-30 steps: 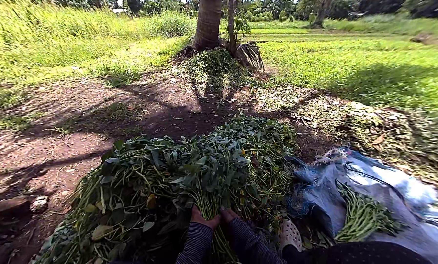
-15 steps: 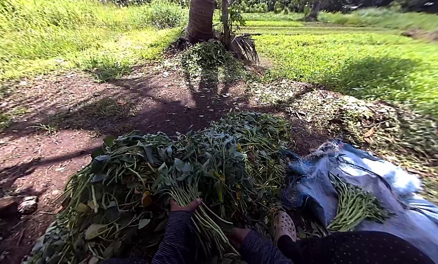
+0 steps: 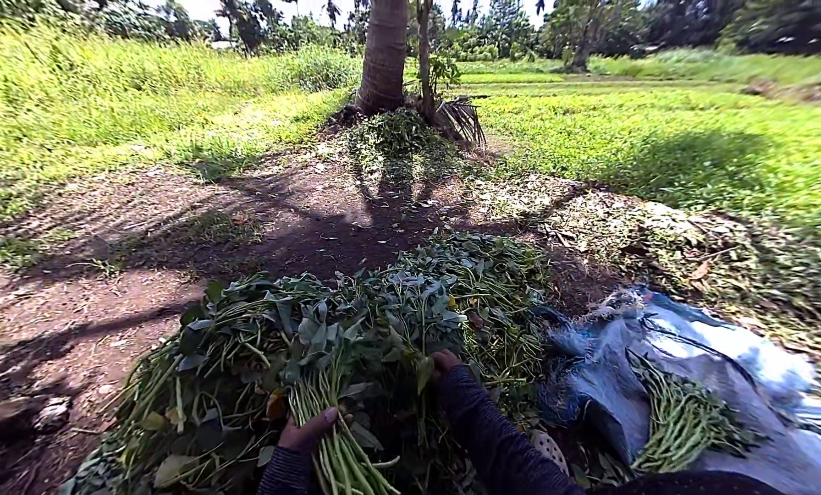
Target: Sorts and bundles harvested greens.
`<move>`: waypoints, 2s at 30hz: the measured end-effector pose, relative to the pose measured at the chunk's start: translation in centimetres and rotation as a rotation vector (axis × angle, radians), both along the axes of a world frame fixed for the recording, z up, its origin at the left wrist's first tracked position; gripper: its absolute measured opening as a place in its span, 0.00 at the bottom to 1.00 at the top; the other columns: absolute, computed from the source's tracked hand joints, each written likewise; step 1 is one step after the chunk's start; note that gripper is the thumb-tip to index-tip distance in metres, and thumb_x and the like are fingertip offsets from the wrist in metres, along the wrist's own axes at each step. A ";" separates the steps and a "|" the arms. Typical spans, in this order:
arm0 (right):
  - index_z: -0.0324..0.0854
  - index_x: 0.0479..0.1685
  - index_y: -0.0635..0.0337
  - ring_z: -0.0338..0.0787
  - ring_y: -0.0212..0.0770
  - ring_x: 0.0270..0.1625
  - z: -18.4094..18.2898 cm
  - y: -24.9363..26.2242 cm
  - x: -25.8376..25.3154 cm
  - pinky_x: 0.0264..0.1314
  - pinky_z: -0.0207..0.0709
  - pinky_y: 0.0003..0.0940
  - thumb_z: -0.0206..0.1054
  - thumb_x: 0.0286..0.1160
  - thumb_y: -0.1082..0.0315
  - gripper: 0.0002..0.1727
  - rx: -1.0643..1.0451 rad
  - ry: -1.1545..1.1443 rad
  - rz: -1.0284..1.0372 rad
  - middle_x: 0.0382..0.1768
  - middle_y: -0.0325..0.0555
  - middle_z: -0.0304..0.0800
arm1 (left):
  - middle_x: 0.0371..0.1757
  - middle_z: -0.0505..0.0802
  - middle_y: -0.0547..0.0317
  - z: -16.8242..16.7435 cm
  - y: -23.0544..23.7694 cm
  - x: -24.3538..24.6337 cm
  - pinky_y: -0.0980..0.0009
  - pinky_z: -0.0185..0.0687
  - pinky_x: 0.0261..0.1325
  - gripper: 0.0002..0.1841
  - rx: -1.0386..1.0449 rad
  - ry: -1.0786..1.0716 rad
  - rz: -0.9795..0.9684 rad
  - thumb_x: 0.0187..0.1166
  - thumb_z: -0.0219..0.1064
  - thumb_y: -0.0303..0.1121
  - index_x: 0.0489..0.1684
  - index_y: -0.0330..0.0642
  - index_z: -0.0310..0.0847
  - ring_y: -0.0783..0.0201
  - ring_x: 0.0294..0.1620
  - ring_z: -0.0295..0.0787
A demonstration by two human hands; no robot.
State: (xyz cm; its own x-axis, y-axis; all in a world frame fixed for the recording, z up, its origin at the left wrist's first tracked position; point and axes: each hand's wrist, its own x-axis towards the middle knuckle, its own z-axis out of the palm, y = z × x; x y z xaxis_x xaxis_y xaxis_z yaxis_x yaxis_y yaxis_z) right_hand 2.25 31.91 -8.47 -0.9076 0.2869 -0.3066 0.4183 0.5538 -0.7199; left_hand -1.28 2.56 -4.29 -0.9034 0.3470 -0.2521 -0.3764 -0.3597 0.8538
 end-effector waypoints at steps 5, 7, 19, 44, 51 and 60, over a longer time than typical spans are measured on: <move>0.72 0.73 0.77 0.90 0.48 0.59 2.0 0.3 3.6 0.67 0.83 0.42 0.58 0.90 0.67 0.22 -0.396 0.094 -0.181 0.60 0.65 0.87 | 0.33 0.93 0.52 0.7 -1.2 -0.4 0.65 0.94 0.38 0.26 -0.017 0.039 0.174 0.64 0.65 0.23 0.65 0.29 0.63 0.60 0.33 0.95; 0.74 0.72 0.76 0.91 0.45 0.57 1.5 0.8 4.1 0.66 0.83 0.41 0.59 0.89 0.67 0.22 -0.357 0.071 -0.135 0.58 0.63 0.88 | 0.36 0.93 0.47 0.2 -0.1 0.1 0.62 0.94 0.37 0.34 -0.074 -0.008 0.184 0.64 0.67 0.19 0.73 0.27 0.57 0.56 0.33 0.96; 0.75 0.70 0.76 0.90 0.51 0.64 5.0 -3.2 6.3 0.74 0.78 0.44 0.66 0.82 0.74 0.21 -0.185 0.009 0.080 0.60 0.66 0.89 | 0.54 0.89 0.34 0.6 5.5 2.4 0.57 0.93 0.44 0.58 -0.448 -0.117 0.072 0.54 0.83 0.14 0.88 0.34 0.42 0.51 0.41 0.95; 0.78 0.60 0.79 0.87 0.45 0.47 3.7 -7.2 7.3 0.62 0.78 0.42 0.51 0.93 0.66 0.20 -0.297 -0.087 0.180 0.47 0.62 0.89 | 0.80 0.74 0.31 1.3 2.9 1.0 0.61 0.69 0.82 0.57 -0.614 0.166 0.306 0.51 0.88 0.20 0.87 0.26 0.50 0.51 0.80 0.73; 0.81 0.69 0.67 0.83 0.65 0.74 -0.9 -1.9 7.4 0.80 0.65 0.69 0.64 0.85 0.53 0.27 0.180 -0.491 0.559 0.66 0.68 0.86 | 0.81 0.74 0.33 3.2 -0.4 -0.1 0.58 0.69 0.82 0.56 -0.713 0.129 0.371 0.54 0.87 0.21 0.88 0.29 0.51 0.50 0.81 0.73; 0.69 0.83 0.66 0.73 0.56 0.84 0.4 -2.9 3.5 0.89 0.62 0.51 0.76 0.73 0.46 0.44 -0.027 -0.298 -0.100 0.79 0.65 0.75 | 0.71 0.79 0.29 3.9 1.4 1.3 0.53 0.92 0.50 0.55 -0.580 0.029 0.302 0.59 0.82 0.14 0.90 0.35 0.46 0.46 0.53 0.91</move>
